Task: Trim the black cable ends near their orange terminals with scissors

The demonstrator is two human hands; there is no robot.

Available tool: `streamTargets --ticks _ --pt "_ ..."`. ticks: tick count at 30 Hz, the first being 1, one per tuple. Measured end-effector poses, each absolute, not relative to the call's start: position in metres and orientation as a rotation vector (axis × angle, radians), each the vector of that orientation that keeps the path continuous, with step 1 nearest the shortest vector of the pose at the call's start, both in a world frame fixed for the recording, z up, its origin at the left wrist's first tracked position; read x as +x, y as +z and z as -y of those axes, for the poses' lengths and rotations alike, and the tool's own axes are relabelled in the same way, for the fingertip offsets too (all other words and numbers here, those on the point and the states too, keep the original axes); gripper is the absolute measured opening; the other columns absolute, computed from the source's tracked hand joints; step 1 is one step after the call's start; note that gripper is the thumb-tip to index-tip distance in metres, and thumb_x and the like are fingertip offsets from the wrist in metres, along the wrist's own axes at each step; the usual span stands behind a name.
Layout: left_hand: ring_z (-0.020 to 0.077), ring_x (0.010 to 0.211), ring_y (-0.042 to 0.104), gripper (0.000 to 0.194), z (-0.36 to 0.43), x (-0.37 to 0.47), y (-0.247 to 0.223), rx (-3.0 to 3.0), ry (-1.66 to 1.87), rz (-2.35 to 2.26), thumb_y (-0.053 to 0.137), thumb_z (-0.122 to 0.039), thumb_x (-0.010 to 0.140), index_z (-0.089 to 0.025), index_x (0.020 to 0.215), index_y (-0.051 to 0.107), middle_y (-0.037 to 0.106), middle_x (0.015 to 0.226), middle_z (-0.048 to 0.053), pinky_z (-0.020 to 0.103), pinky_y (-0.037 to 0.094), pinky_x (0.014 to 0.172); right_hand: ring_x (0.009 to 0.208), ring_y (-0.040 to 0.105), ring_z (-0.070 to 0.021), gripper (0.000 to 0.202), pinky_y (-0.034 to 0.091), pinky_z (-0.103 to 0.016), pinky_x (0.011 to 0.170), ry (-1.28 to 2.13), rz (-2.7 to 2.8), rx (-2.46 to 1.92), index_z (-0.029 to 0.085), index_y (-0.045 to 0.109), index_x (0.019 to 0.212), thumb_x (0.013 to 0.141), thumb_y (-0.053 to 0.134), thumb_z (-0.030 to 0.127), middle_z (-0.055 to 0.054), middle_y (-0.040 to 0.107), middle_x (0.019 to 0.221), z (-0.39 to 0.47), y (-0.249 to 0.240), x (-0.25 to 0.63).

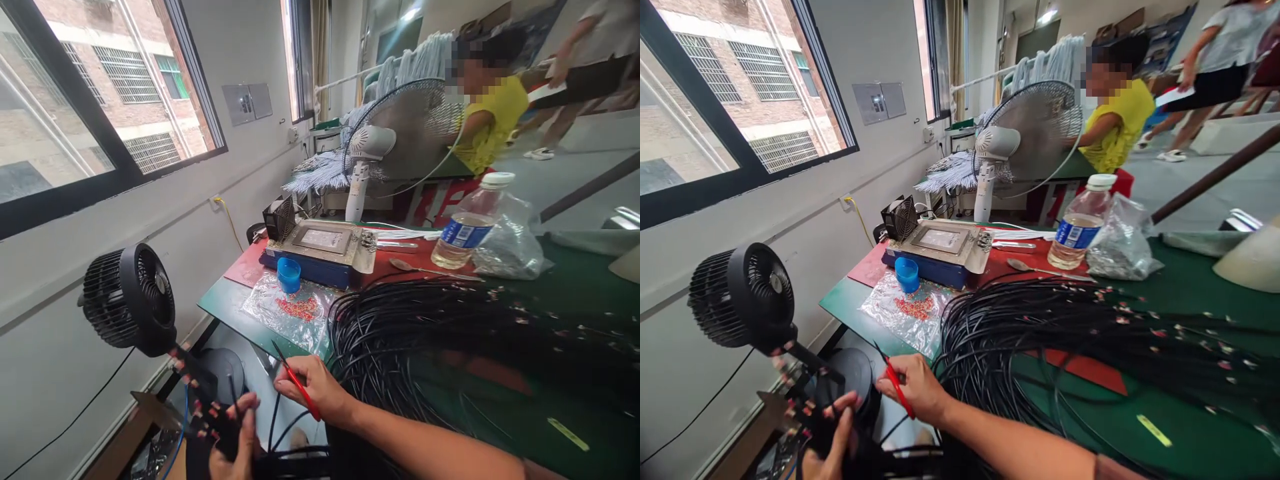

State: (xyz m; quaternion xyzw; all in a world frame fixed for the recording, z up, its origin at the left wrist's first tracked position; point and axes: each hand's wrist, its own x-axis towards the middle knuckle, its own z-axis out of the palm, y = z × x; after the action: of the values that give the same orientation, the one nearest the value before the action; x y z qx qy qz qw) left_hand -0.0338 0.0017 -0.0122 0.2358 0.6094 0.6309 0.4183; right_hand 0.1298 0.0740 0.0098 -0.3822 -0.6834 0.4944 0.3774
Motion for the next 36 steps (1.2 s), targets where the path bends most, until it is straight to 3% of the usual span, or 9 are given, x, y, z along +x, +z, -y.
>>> streamTargets --ticks 3,5,9,12,18,29,36 --pt "0.0147 0.055 0.058 0.039 -0.002 -0.007 -0.003 0.709 1.476 -1.569 0.075 -0.038 0.052 -0.017 0.085 0.069 0.071 0.069 0.005 0.023 0.043 0.043 0.049 0.038 -0.0071 0.027 0.028 -0.019 0.047 1.427 1.678 -0.9 0.011 0.061 0.062 0.071 0.059 0.036 0.003 0.046 0.051 -0.071 0.012 0.131" --pt "0.0158 0.064 0.06 0.037 -0.005 0.003 0.002 0.734 1.388 -1.585 0.074 -0.038 0.054 -0.015 0.083 0.069 0.07 0.066 0.005 0.021 0.045 0.05 0.05 0.042 -0.0082 0.031 0.033 -0.02 0.049 1.524 1.636 -0.842 0.011 0.06 0.062 0.071 0.059 0.041 0.001 0.051 0.053 -0.071 0.013 0.133" --pt "0.0087 0.046 0.051 0.034 -0.012 0.001 0.007 0.464 1.35 -1.49 0.077 -0.033 0.051 -0.013 0.077 0.068 0.063 0.049 0.001 0.018 0.04 0.042 0.056 0.044 -0.0092 0.038 0.032 -0.02 0.053 1.408 1.724 -0.888 0.012 0.059 0.066 0.077 0.053 0.048 0.001 0.051 0.058 -0.074 0.016 0.135" --pt "0.012 0.054 0.058 0.034 -0.012 -0.009 0.012 0.256 1.453 -1.444 0.08 -0.025 0.046 -0.013 0.075 0.068 0.07 0.061 0.006 0.019 0.046 0.048 0.059 0.04 -0.0089 0.038 0.027 -0.02 0.053 1.268 1.984 -0.987 0.014 0.058 0.07 0.077 0.053 0.051 0.002 0.048 0.064 -0.077 0.017 0.136" --pt "0.0098 0.049 0.056 0.04 -0.005 -0.026 0.014 0.273 1.413 -1.457 0.079 -0.025 0.049 -0.012 0.084 0.064 0.066 0.056 0.004 0.016 0.036 0.039 0.054 0.032 -0.0074 0.04 0.017 -0.021 0.05 1.2 2.417 -1.086 0.017 0.048 0.061 0.071 0.056 0.055 0.005 0.04 0.059 -0.076 0.013 0.134" --pt "0.0086 0.05 0.053 0.03 0.0 -0.029 0.018 0.335 1.221 -1.466 0.071 -0.028 0.061 -0.015 0.085 0.058 0.062 0.055 -0.001 0.019 0.04 0.046 0.049 0.025 -0.0062 0.051 0.015 -0.022 0.048 1.269 2.524 -1.037 0.016 0.043 0.053 0.071 0.05 0.063 0.005 0.03 0.051 -0.075 0.012 0.135" --pt "0.0081 0.05 0.052 0.028 -0.002 -0.032 0.012 0.377 1.193 -1.503 0.072 -0.028 0.059 -0.012 0.079 0.059 0.06 0.059 -0.001 0.018 0.04 0.045 0.048 0.017 -0.0066 0.049 0.011 -0.023 0.046 1.154 2.564 -1.067 0.015 0.043 0.05 0.072 0.054 0.058 0.006 0.021 0.047 -0.074 0.007 0.134"
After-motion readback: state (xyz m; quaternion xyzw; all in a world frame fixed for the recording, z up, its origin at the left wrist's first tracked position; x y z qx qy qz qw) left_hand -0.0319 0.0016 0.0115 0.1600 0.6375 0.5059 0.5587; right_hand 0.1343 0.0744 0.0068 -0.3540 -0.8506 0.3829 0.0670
